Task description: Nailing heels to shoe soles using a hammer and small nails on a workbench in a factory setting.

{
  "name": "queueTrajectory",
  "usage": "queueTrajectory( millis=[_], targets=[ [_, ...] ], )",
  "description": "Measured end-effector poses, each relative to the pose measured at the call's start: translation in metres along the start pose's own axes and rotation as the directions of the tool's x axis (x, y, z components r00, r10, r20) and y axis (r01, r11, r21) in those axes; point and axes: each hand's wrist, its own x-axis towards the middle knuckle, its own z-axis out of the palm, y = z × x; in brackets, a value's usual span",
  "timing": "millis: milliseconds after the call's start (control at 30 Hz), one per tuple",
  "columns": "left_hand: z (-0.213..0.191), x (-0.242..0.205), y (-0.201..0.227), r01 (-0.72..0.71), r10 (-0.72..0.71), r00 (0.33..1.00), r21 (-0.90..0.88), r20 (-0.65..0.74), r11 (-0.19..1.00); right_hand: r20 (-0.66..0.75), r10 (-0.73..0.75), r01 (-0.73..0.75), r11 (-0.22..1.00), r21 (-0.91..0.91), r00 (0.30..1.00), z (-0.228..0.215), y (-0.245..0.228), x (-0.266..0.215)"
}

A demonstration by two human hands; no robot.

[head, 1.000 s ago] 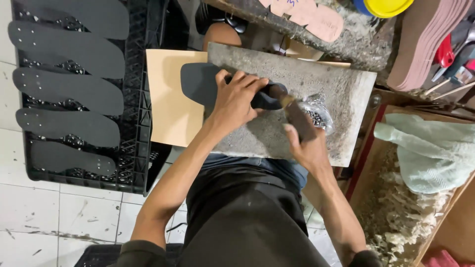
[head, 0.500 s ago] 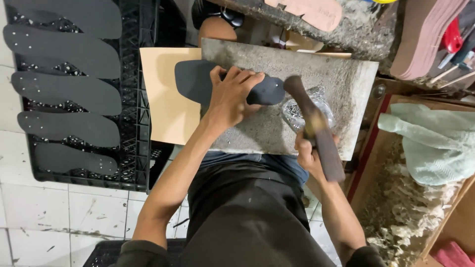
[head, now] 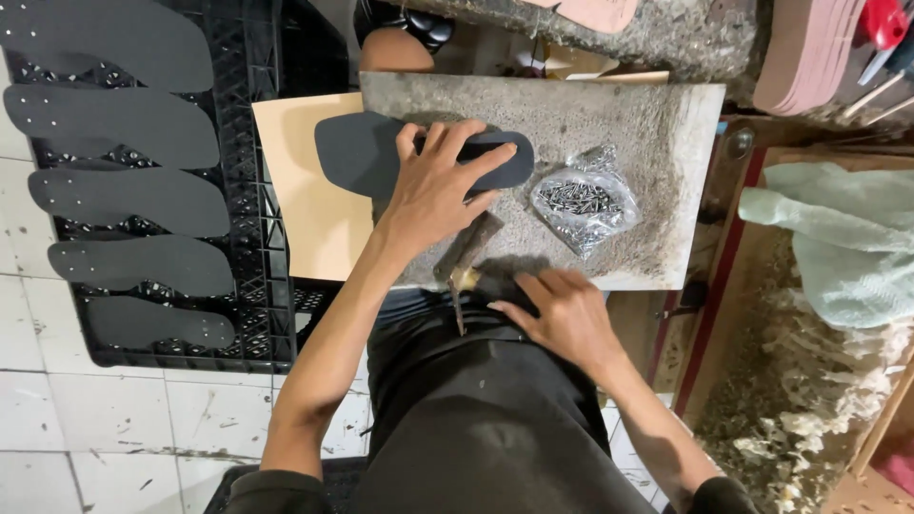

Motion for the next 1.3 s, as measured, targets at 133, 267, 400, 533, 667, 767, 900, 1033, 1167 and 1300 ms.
queueTrajectory(
  millis=[133,267,400,533,667,767,900,1033,1167,1300],
  targets=[
    [0.002,0.001,0.0,0.005,-0.004,1.0,-0.021,0.025,1.0,-0.177,0.08,-0.089,0.995,-0.048,0.981,0.028,0.065,-0.018],
    [0.005,0.0,-0.001,-0.038,0.038,0.999,-0.014,-0.016,0.999,-0.293,0.185,-0.227,0.967,-0.116,0.938,-0.001,0.092,0.03],
    [0.011,-0.001,-0.002,-0.056,0.056,0.997,0.018,-0.048,0.998,-0.283,0.226,-0.241,0.97,-0.019,0.932,-0.016,0.111,0.039],
    [0.012,0.0,-0.002,-0.043,0.043,0.998,0.007,-0.054,0.999,-0.352,0.23,-0.237,0.971,0.023,0.907,-0.011,0.135,0.03],
    [0.011,-0.002,-0.003,-0.051,0.051,0.998,-0.015,-0.044,0.999,-0.388,0.231,-0.253,0.967,-0.006,0.892,-0.024,0.134,0.034],
    [0.011,0.001,-0.003,-0.054,0.053,0.997,-0.01,-0.057,0.998,-0.367,0.177,-0.218,0.973,-0.074,0.913,-0.04,0.114,0.045],
    [0.011,-0.001,-0.003,-0.047,0.047,0.997,0.005,-0.062,0.999,-0.141,0.086,-0.114,0.973,-0.202,0.986,-0.035,0.092,0.045],
    [0.015,-0.002,-0.006,-0.038,0.037,0.998,-0.012,-0.051,0.999,-0.127,0.106,-0.132,0.968,-0.215,0.986,-0.035,0.079,0.059],
    [0.004,-0.004,-0.003,-0.059,0.054,0.996,-0.063,-0.073,0.996,-0.113,0.118,-0.13,0.985,-0.111,0.987,-0.03,0.082,0.055],
    [0.008,-0.006,-0.008,-0.091,0.087,0.991,-0.037,-0.106,0.995,-0.123,0.157,-0.166,0.984,-0.061,0.98,-0.03,0.082,0.054]
  ],
)
